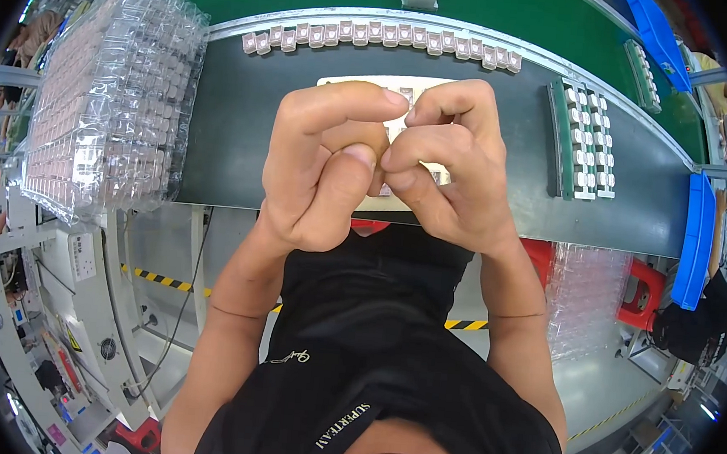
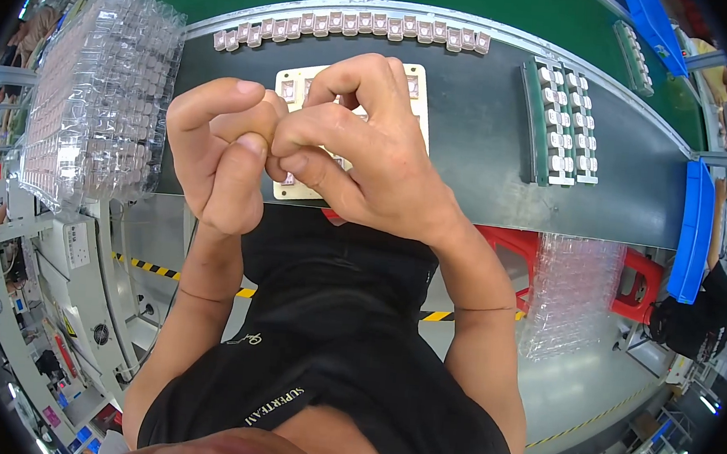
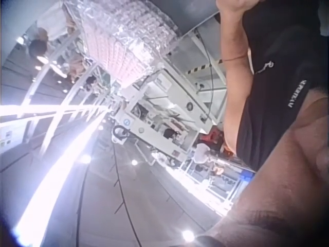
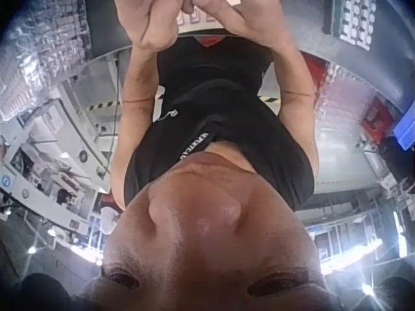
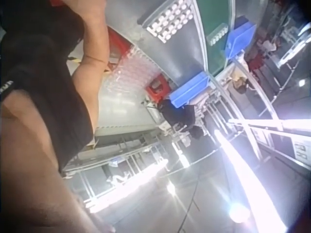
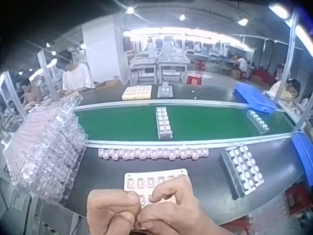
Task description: Manually sorting and placing small electronic components into a yellow assembly tray on a production line.
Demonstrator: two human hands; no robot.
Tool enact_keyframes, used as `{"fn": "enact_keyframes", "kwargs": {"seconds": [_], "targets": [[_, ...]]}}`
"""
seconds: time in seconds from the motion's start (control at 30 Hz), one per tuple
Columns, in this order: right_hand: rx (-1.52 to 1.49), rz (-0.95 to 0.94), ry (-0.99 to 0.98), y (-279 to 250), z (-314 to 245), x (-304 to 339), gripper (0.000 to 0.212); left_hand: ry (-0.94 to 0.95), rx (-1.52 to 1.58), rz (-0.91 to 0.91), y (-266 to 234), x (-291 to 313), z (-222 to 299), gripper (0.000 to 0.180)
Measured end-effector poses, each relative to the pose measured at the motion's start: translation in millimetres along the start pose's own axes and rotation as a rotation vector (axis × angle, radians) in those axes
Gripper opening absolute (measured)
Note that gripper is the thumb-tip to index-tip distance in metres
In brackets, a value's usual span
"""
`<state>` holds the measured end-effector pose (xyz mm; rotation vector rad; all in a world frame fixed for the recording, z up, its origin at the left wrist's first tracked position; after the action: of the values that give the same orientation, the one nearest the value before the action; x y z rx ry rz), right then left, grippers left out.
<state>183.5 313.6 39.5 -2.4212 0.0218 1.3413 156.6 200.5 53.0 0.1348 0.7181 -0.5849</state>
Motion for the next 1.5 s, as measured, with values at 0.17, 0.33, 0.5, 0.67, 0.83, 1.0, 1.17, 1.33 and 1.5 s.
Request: {"fn": "enact_keyframes", "kwargs": {"seconds": [0.17,0.33,0.5,0.67,0.83,1.0,1.17,1.33,1.5], "targets": [[-0.003,0.028,-0.022,0.3,-2.8,1.7,0.02,-0.005,0.007,0.007,0.4,0.6,2.5,0.037],[0.008,0.069,-0.066,-2.1,-11.2,0.6,0.025,0.018,0.006,0.015,0.9,0.5,9.0,0.036],[0.029,0.063,-0.063,-1.9,-16.2,2.1,0.025,0.013,0.02,-0.001,1.3,2.3,11.2,0.037],[0.029,0.049,-0.053,-0.8,-19.8,0.1,0.025,-0.005,0.025,-0.001,1.4,6.5,12.9,0.039],[-0.011,0.04,-0.025,3.6,-15.9,1.8,0.023,-0.029,0.069,0.028,-0.7,10.4,9.5,0.04],[0.023,0.041,-0.039,3.0,-13.1,4.0,0.021,-0.04,0.071,0.033,0.2,10.1,7.4,0.042],[0.027,0.016,-0.049,6.8,-15.6,1.7,0.019,-0.077,0.086,0.072,-1.6,13.0,5.5,0.043],[-0.001,0.006,0.002,9.1,-14.3,2.9,0.018,-0.154,0.125,0.068,-4.0,16.6,-2.5,0.043],[0.02,0.03,-0.019,10.9,-19.5,6.6,0.018,-0.243,0.265,0.092,-5.4,21.0,-12.0,0.044]]}}
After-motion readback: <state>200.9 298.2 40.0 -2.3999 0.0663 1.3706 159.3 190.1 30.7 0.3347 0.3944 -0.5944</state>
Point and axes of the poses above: each hand's wrist, its own x-axis away from the middle knuckle, its own y-axis out of the palm, z = x × y, the point moved 10 cm from there along -x, towards the middle knuckle, and after that the axes turned 10 degrees about -y, right-handed, at the moved point
